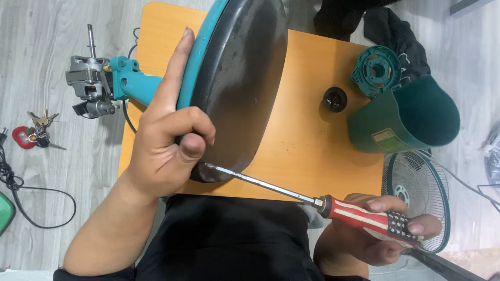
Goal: Disassembling and reassembling the base of an electric fan using a screwdriver
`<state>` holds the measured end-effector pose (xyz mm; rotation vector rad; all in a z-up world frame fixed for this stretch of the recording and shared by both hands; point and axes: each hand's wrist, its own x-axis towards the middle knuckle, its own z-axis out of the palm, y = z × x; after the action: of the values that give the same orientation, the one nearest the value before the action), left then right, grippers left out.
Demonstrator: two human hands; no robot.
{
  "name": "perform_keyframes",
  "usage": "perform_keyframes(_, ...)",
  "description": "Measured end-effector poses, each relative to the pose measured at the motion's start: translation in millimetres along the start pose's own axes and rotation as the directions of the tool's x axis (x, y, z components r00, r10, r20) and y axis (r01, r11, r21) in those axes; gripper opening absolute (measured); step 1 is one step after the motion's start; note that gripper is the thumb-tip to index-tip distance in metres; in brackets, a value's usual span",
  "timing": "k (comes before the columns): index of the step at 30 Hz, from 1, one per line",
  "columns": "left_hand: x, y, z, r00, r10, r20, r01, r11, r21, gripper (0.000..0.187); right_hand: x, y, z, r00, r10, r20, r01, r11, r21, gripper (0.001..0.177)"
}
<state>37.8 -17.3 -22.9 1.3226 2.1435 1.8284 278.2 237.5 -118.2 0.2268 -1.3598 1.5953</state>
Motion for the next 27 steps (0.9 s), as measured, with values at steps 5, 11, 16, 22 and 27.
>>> perform_keyframes(5,3,3,2,0.995,0.056,-0.089,-0.055,0.998,0.004,0.082,-31,1,-38,0.984,0.167,-0.062,-0.157,0.978,0.136,0.050)
perform_keyframes(11,3,2,2,0.992,0.067,-0.109,-0.068,0.998,-0.013,0.084,5,-1,30,0.992,-0.071,-0.105,0.060,0.993,-0.105,0.037)
perform_keyframes(16,0,-2,3,0.993,0.051,-0.104,-0.052,0.999,-0.004,0.092,40,-22,36,0.980,-0.025,0.200,0.069,0.974,-0.215,0.032)
perform_keyframes(22,0,-2,4,0.993,0.025,-0.115,-0.039,0.992,-0.118,0.098,109,-96,-6,0.570,0.596,0.565,-0.001,0.689,-0.725,0.051)
perform_keyframes(27,-8,-9,11,0.982,-0.031,-0.186,-0.012,0.974,-0.227,0.090,95,-99,37,0.734,0.490,0.471,0.053,0.649,-0.759,0.056)
